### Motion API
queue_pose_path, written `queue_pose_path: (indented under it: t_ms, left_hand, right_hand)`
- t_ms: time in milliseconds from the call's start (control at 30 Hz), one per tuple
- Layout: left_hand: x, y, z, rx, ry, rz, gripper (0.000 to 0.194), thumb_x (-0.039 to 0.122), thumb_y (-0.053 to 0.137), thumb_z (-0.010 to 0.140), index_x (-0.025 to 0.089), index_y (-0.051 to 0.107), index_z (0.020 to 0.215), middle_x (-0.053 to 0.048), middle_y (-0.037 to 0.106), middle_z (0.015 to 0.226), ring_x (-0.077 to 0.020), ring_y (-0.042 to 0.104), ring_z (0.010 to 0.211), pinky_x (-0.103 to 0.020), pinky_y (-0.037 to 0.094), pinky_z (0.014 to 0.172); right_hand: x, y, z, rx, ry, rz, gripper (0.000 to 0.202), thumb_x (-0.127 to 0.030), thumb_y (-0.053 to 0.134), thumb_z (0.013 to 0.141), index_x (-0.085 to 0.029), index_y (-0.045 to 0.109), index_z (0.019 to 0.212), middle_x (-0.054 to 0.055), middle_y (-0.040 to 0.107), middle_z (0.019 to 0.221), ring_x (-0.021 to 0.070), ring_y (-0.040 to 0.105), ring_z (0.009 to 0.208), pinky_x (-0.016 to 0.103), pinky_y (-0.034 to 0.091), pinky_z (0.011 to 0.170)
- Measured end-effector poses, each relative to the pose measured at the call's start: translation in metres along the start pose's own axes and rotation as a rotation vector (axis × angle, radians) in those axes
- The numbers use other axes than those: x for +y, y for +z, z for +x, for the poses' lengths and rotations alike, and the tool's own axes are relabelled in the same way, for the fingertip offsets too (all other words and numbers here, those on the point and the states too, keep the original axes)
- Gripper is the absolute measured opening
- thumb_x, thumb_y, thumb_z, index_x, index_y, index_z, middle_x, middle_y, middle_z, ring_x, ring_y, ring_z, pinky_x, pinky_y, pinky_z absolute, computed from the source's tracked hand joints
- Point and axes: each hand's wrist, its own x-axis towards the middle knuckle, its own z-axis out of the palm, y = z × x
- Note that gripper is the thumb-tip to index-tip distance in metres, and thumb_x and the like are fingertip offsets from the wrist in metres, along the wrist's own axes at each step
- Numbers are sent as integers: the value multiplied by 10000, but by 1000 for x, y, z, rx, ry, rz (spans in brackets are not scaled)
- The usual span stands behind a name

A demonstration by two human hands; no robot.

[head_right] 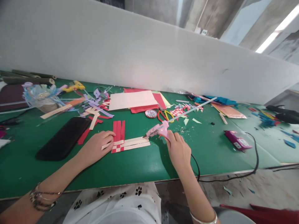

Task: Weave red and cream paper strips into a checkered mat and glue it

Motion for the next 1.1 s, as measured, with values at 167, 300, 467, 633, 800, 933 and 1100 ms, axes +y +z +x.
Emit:
queue_pose_path:
  t_ms: [167, 300, 467, 633, 800, 933, 1100]
  left_hand:
    - [0, 1, 0, 15, 0, -10, 241, 204, 360, 859, 154, 577, 767, -76, 591, 966, -204, 534, 785, -336, 417, 695]
    - [-1, 1, -1, -2, 0, 4, 254, 208, 351, 866, 149, 582, 780, -75, 587, 975, -197, 528, 786, -336, 419, 702]
    - [0, 0, 0, -12, 1, 21, 252, 203, 352, 870, 141, 577, 775, -82, 587, 975, -200, 526, 792, -338, 420, 699]
    - [0, 0, 0, 4, 6, 18, 246, 205, 352, 867, 154, 572, 769, -73, 589, 965, -192, 529, 785, -325, 420, 697]
    - [0, 0, 0, 11, 10, 31, 248, 203, 353, 864, 155, 573, 761, -73, 593, 961, -188, 529, 773, -320, 423, 693]
    - [0, 0, 0, 3, 5, 33, 232, 209, 368, 862, 155, 575, 769, -71, 591, 962, -189, 527, 777, -318, 423, 692]
    - [0, 0, 0, -20, 4, 54, 257, 206, 348, 881, 147, 574, 774, -78, 583, 963, -194, 524, 787, -326, 417, 704]
  right_hand:
    - [6, 2, 0, -1, 14, -5, 269, -304, 389, 911, -196, 497, 1132, 52, 595, 878, 171, 552, 787, 245, 308, 499]
    - [9, 2, 0, 5, 27, -14, 269, -304, 399, 908, -190, 495, 1132, 57, 600, 905, 170, 555, 793, 244, 318, 505]
    - [15, 3, -1, 9, 20, -36, 269, -316, 394, 909, -192, 501, 1123, 50, 600, 888, 177, 560, 791, 251, 332, 520]
    - [19, 4, -2, 8, 15, -38, 292, -339, 394, 905, -188, 499, 1132, 50, 596, 875, 183, 561, 787, 255, 339, 527]
    - [22, 10, -3, 5, 83, 53, 335, -376, 390, 893, -201, 489, 1162, 56, 602, 929, 197, 566, 821, 253, 343, 529]
    - [35, 15, -4, 35, 260, 217, 439, -474, 413, 846, -182, 493, 1164, 90, 604, 1022, 225, 569, 845, 269, 372, 561]
    - [68, 17, -11, -38, 530, 224, 472, -546, 389, 813, -183, 549, 1068, 97, 621, 964, 251, 571, 806, 303, 376, 588]
